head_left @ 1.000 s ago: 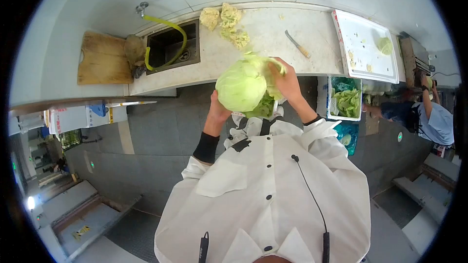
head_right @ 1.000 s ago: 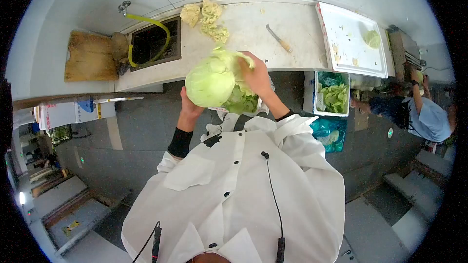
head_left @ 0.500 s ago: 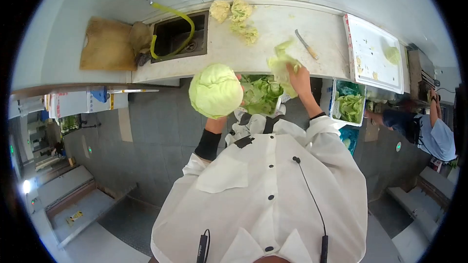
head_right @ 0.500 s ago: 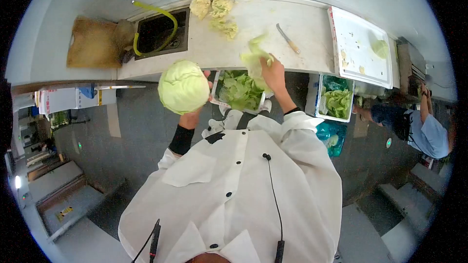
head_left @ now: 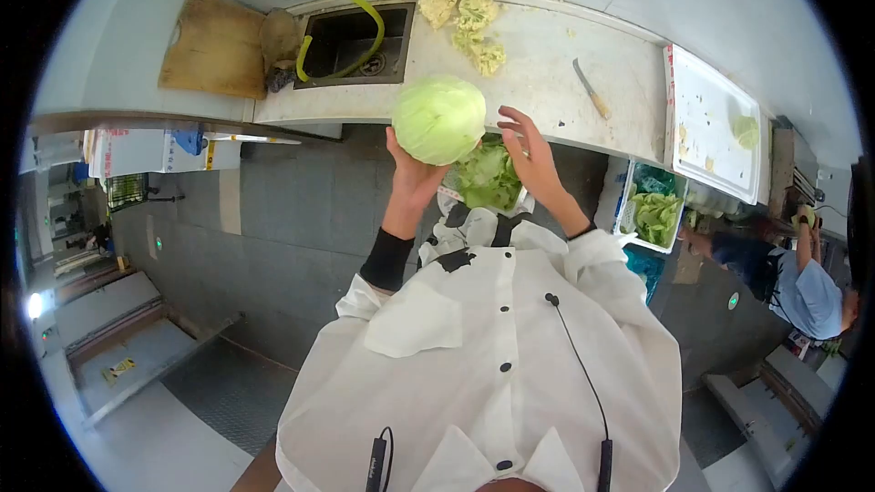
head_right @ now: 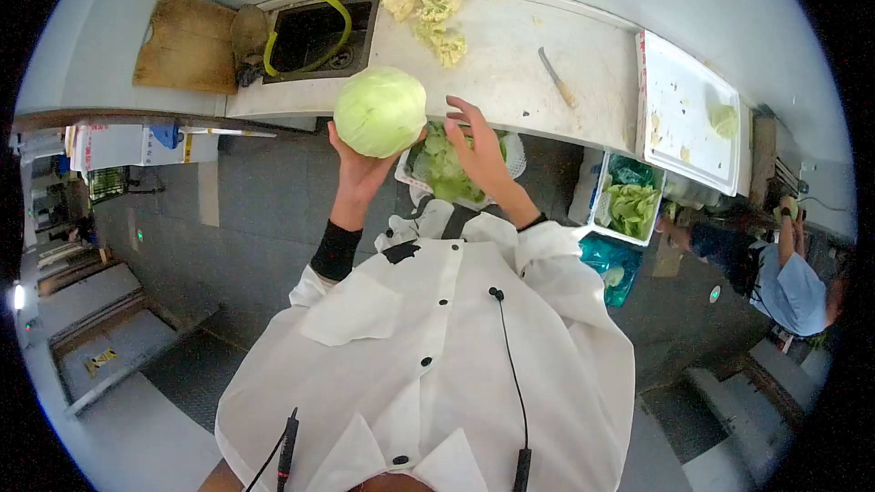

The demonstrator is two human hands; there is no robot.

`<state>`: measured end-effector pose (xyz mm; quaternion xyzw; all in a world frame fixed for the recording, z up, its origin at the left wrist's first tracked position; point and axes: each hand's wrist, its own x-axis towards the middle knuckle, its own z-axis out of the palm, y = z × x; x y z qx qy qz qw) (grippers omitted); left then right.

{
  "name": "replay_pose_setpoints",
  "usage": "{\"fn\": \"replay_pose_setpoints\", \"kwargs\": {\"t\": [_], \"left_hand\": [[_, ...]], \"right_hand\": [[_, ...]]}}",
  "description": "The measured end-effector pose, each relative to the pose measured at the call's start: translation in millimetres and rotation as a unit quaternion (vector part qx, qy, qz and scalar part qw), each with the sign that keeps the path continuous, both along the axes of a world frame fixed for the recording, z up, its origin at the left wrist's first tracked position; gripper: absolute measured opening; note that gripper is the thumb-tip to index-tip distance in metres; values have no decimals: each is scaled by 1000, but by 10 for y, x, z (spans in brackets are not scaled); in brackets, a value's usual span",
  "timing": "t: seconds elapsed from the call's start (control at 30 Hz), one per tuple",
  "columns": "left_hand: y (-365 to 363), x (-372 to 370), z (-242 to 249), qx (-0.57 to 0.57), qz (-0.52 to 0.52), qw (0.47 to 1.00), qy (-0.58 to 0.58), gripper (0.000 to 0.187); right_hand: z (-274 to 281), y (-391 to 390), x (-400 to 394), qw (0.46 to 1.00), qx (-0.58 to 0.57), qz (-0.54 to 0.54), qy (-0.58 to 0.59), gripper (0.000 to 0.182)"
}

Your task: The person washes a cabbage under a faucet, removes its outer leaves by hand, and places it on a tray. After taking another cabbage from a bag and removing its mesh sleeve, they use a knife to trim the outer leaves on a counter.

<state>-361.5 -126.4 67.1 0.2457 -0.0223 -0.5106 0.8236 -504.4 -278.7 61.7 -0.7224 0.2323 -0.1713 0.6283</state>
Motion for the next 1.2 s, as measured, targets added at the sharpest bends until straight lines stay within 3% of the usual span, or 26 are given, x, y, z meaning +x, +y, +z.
{"fn": "replay_pose_setpoints", "kwargs": {"t": [0.03, 0.07, 0.13, 0.37, 0.43, 0.57, 0.63, 0.83, 0.97, 1.07, 1.1, 1.17, 1.2], "left_hand": [[-39, -26, 43, -3, -7, 1000, -22, 84], [-68, -45, 60, -5, -6, 1000, -22, 84], [-111, -86, 88, 52, 14, 996, -71, 77], [-300, -185, 219, 67, -9, 995, -71, 68], [-349, -199, 244, 59, -13, 997, -48, 66], [-431, -197, 286, 50, -27, 995, -78, 65], [-459, -199, 300, 72, -28, 994, -76, 64], [-544, -207, 285, 67, -10, 994, -90, 60], [-590, -207, 284, 69, -1, 994, -86, 60], [-631, -197, 239, 77, 13, 996, -44, 61], [-637, -194, 227, 64, 14, 997, -44, 62], [-649, -171, 224, 50, 13, 998, -46, 63], [-647, -159, 236, 37, 4, 999, -38, 62]], "right_hand": [[204, 72, -28, 996, -1, -25, -91, 49], [369, 118, -40, 996, -3, -24, -91, 49], [580, 203, -52, 965, -239, -48, -101, 47], [519, 336, 84, 914, -364, -143, -109, 48], [519, 347, 75, 942, -256, -197, -95, 40], [431, 179, 97, 965, -132, -207, -93, 31], [388, 97, 85, 978, -4, -179, -106, 22], [421, 99, 60, 967, 101, -191, -137, 11], [468, 203, 50, 968, 95, -200, -118, 8], [549, 347, 36, 971, -121, -163, -130, 12], [526, 357, 23, 970, -122, -167, -129, 12], [429, 374, 13, 945, -259, -112, -167, 15], [408, 374, -26, 945, -273, -85, -160, 18]]}}
